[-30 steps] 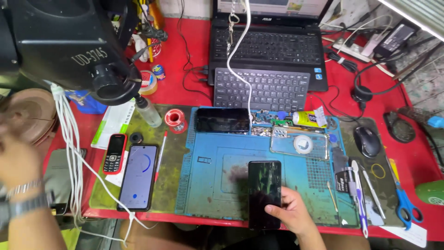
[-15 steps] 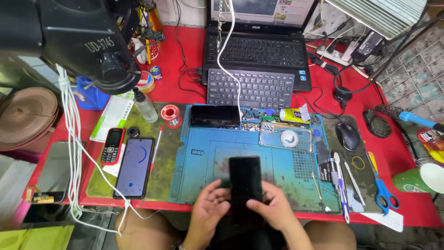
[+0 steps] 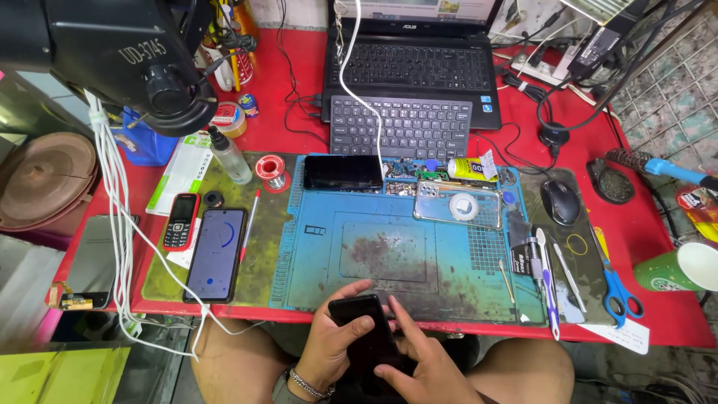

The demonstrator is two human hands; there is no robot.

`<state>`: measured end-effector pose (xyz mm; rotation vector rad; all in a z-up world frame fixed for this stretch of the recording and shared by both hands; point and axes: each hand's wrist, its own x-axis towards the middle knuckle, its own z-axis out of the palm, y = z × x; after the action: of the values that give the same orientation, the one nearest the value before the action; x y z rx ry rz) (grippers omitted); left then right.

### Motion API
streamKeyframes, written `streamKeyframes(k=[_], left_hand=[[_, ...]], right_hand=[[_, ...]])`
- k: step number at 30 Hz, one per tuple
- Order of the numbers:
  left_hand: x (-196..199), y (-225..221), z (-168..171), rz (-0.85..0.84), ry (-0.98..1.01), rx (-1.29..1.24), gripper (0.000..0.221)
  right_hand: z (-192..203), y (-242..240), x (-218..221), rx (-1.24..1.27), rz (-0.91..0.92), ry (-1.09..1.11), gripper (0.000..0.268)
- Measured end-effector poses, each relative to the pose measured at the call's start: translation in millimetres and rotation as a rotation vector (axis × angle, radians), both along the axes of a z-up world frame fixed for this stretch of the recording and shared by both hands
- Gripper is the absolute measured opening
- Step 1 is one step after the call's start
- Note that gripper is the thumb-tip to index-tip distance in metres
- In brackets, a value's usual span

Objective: A person is repairing a mobile phone at a workbench, involving refilling a wax pen and using it to place small components or adhesive during assembly.

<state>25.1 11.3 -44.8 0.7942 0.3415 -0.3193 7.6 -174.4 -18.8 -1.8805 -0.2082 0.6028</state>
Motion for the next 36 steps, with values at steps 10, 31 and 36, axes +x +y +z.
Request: streamKeyframes(k=[10, 31, 36], left_hand=[[-6.9, -0.6, 1.9, -0.092, -0.162, -0.002, 0.083], [-13.9, -11.8, 0.9, -0.235, -0.486, 0.233, 0.069], [-15.7, -11.7, 10.3, -0.29, -0.432, 0.375, 0.075]], right_hand=[[-44.1, -18.8, 1.7, 0.32, -0.098, -0.002, 0.083], [-35.2, 13.5, 23.2, 0.746, -0.732, 0.246, 0.016], [-28.3, 3.4, 22.6, 0.452, -0.654, -0.231, 0.007]])
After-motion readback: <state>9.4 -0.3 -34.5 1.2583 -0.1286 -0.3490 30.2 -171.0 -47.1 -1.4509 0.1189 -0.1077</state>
